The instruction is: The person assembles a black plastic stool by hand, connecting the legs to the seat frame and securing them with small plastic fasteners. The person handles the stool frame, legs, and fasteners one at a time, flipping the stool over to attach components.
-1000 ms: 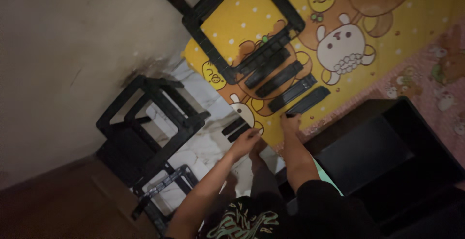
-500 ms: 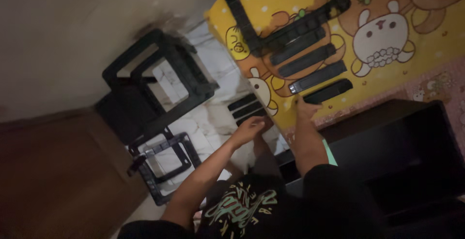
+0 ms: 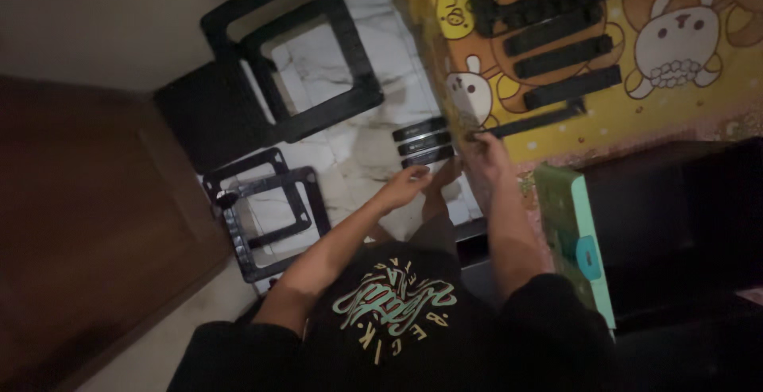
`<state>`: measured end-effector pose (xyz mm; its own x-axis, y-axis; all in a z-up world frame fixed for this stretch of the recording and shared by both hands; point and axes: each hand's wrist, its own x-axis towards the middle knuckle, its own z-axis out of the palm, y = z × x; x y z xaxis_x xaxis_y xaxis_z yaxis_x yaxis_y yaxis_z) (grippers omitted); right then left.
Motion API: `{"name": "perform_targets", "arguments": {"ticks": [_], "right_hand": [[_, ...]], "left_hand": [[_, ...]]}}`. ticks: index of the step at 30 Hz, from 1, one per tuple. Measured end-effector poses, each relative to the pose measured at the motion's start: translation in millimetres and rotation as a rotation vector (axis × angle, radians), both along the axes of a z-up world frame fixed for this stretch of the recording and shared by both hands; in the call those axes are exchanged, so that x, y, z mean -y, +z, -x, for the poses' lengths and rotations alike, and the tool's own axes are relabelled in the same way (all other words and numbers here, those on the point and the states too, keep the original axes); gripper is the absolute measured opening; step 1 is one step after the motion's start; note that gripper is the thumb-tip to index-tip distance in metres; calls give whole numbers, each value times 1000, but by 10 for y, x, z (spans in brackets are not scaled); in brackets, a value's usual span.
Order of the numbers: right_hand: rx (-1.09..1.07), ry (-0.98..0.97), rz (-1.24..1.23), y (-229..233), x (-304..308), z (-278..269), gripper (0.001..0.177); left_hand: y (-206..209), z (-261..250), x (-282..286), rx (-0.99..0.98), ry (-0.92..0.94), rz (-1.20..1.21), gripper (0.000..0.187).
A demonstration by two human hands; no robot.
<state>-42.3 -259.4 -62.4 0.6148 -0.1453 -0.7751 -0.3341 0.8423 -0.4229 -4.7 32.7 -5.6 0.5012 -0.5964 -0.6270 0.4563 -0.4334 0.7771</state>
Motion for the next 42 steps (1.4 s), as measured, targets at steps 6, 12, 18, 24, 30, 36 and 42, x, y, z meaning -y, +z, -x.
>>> {"name": "perform_targets", "arguments": {"ticks": [6, 12, 18, 24, 30, 36, 42], "right_hand": [[-11, 346, 170, 524, -1630, -96, 27], [165, 530, 117, 1425, -2731, -173, 36], [334, 644, 415, 2514, -3201, -296, 40], [477, 587, 735, 2845, -3351, -567, 50], [495, 628, 771, 2922, -3172, -885, 52], [786, 607, 554, 3242, -2899, -1027, 52], [1072, 659, 352, 3652, -2986, -1017, 80]], "left_hand": [[-231, 24, -844, 135, 264, 127, 59], [644, -108, -1439, 78, 480, 88, 56], [1243, -179, -1810, 71, 641, 439, 48], [1956, -354, -1851, 368, 647, 691, 52], [2215, -614, -1837, 441, 779, 728, 45], [2475, -576, -1908, 108, 791, 957, 46], [2342, -534, -1812, -153, 753, 1172, 40]]}}
